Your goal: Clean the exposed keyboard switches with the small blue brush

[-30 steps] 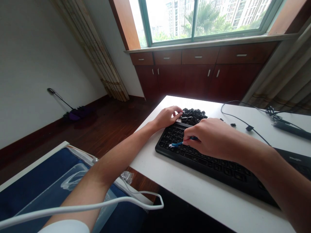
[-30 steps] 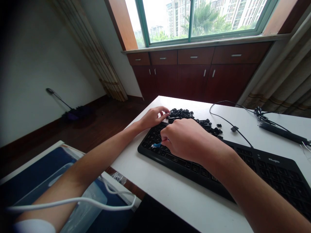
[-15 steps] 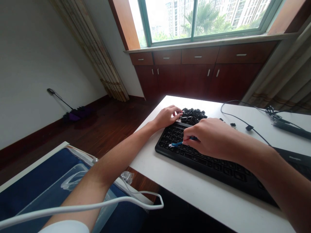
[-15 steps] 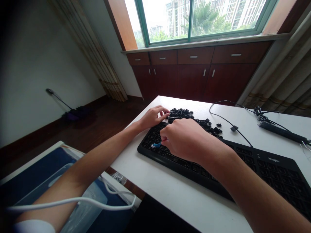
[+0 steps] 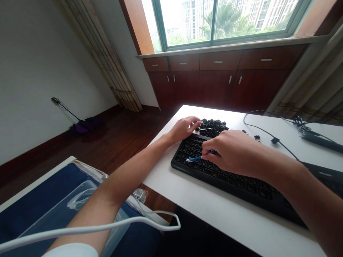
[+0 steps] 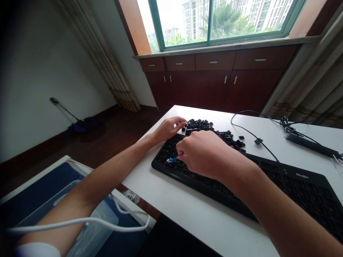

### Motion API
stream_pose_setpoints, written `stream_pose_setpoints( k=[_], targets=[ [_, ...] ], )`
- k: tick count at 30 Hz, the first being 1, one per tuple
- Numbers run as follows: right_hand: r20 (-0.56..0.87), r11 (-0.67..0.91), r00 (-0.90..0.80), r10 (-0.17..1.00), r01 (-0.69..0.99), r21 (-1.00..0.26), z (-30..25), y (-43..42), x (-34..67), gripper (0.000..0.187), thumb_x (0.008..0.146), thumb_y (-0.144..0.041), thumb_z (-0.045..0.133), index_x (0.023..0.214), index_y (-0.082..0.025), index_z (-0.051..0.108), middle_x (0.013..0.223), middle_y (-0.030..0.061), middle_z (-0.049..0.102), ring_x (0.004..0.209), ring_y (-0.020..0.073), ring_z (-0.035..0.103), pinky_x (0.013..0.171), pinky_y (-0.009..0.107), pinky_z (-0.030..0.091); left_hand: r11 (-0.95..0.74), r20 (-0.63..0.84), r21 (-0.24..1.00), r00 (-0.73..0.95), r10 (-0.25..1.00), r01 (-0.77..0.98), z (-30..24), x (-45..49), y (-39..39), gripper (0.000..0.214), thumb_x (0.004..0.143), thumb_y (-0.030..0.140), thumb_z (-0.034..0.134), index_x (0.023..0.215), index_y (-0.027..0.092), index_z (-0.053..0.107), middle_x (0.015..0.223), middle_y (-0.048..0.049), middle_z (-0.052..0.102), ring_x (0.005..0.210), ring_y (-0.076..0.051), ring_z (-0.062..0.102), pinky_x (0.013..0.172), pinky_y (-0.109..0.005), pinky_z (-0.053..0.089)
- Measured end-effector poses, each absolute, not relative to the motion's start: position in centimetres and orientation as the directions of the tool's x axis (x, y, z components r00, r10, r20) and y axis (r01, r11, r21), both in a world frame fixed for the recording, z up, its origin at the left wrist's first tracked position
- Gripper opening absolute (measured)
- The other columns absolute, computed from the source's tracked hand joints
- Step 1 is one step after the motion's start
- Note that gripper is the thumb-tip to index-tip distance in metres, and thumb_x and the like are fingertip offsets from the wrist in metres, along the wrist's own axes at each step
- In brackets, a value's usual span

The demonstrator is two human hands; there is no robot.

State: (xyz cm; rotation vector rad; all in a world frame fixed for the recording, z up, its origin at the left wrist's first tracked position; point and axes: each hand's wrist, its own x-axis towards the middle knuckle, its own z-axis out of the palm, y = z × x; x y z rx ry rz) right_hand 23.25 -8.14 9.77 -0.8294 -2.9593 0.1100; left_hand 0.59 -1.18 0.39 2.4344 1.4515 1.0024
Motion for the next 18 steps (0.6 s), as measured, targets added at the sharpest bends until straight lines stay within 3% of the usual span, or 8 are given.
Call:
stream_pose_setpoints(
  k=[18],
  targets=[
    [0.058, 0.852, -0.851, 0.522, 0.517, -0.081, 9.83, -8.20, 23.21, 0.022, 0.088, -0.029, 0.054, 0.081, -0.029, 0.075, 0.063, -0.0010, 0.070, 0.055, 0.0151, 0.058, 0.050, 0.027, 0.025, -0.552, 0.497, 0.424, 0.326, 0.804, 0.718, 0.14, 0.43, -0.99, 0.029, 0.099, 0.036, 0.047, 0.107, 0.019, 0.067, 0.103, -0.0053, 0.071, 0.087, -0.015, 0.063, 0.076, -0.028, 0.050]
  ],
)
